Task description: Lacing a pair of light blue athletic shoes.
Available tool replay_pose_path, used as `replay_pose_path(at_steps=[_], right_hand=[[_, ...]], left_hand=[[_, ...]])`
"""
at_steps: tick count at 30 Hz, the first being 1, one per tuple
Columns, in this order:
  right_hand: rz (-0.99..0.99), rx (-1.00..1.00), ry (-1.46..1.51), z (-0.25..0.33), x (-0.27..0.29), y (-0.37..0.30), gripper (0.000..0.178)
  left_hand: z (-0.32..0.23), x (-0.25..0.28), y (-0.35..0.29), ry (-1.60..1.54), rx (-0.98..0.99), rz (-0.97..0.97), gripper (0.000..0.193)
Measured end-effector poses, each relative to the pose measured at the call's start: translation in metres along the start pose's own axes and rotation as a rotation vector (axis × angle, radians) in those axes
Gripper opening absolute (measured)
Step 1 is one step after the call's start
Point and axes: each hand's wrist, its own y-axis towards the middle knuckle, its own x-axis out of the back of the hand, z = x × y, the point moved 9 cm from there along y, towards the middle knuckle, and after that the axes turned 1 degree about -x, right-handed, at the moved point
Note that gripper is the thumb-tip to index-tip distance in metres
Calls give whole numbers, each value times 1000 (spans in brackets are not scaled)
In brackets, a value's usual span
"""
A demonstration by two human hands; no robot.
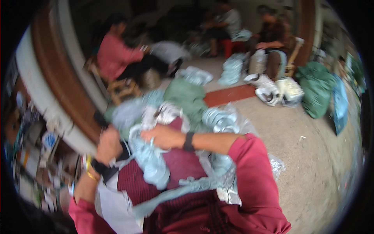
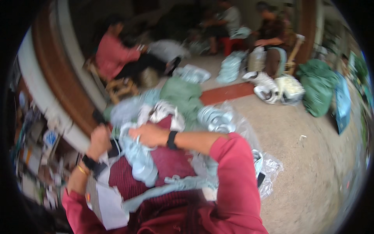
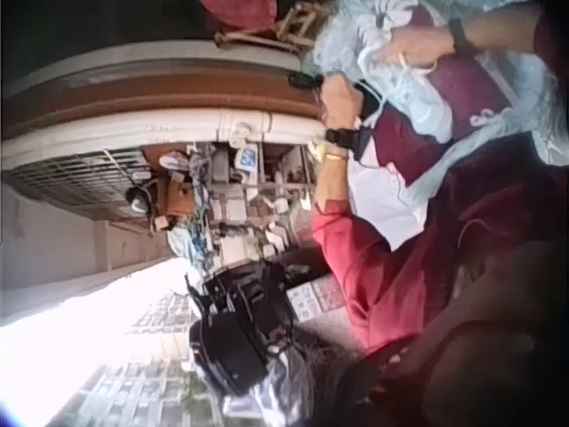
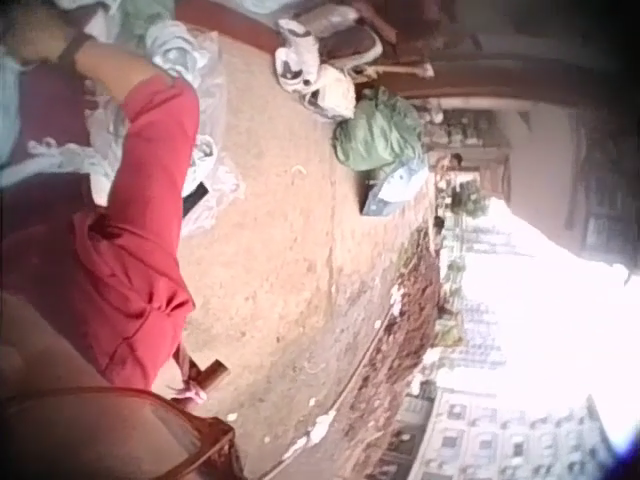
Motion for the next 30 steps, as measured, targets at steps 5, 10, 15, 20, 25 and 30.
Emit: replay_pose_path(at_steps=[5, 10, 15, 20, 25, 30], right_hand=[[105, -240, 294, -13, 26, -8, 26], [109, -445, 441, -16, 29, -16, 19], [304, -380, 288, 9, 29, -22, 13], [357, -200, 218, 54, 46, -20, 13], [150, -35, -96, 73, 44, -4, 14], [-65, -148, -427, 41, 64, -15, 15]], left_hand=[[114, 4, -52, 77, 121, -103, 22], [132, 0, -99, -39, 487, -10, 11], [131, -10, -134, -386, 561, -107, 17], [93, 42, -144, -1110, 636, -263, 7], [56, 55, -149, -1844, 312, -478, 8], [6, -12, -102, -1621, 471, -252, 15]])
